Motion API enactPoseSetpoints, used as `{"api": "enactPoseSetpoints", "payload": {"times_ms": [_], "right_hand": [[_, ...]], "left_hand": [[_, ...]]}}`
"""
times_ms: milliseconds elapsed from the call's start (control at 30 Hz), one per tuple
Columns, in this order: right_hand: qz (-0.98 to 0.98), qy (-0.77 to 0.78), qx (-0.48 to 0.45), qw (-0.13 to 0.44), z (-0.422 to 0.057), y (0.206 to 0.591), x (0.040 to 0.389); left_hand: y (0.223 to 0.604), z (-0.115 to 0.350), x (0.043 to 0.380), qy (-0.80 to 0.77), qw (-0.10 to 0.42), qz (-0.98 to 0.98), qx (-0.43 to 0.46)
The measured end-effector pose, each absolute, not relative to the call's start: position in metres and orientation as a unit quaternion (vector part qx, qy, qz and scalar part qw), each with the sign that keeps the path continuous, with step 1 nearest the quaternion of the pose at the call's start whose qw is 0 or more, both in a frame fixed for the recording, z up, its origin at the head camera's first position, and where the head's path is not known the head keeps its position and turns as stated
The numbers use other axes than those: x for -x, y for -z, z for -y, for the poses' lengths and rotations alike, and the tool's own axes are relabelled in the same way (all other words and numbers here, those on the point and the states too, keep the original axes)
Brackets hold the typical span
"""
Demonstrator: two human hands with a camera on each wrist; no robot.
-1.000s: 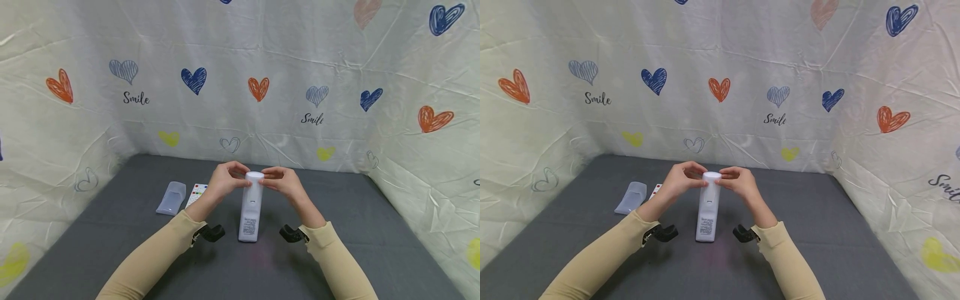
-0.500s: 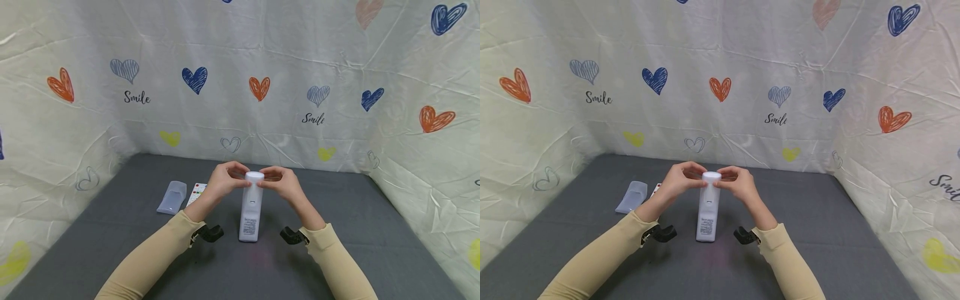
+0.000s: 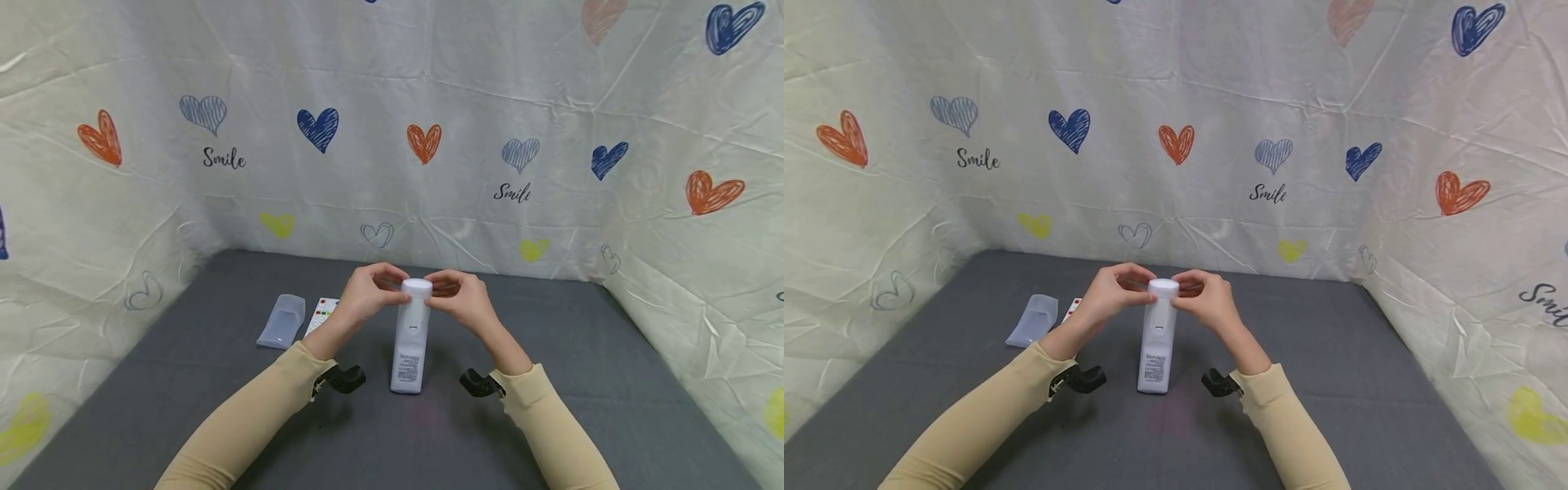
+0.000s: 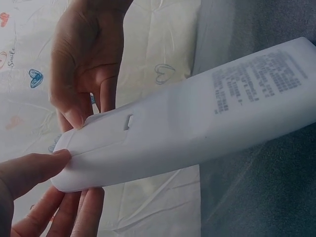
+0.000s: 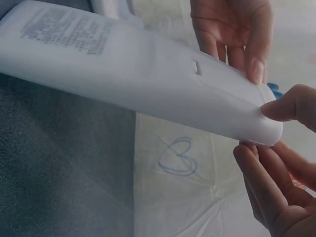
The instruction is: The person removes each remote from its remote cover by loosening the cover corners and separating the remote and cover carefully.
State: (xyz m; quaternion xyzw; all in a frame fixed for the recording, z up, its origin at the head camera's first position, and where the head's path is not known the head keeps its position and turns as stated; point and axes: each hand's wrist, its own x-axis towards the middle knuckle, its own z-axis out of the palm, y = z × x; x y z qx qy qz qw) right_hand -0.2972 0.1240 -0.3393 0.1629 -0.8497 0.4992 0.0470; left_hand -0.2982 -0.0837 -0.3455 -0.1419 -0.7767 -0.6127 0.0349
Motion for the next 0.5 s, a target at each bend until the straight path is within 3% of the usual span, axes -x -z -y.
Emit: {"api": "enactPoseSetpoints", "payload": {"times_ms": [500], "right_hand": [[0.837, -0.513, -0.187, 0.044, -0.1306, 0.3425, 0.3013]], "left_hand": [[0.3471, 0.0842, 0.3002, 0.609, 0.031, 0.779, 0.145]]}}
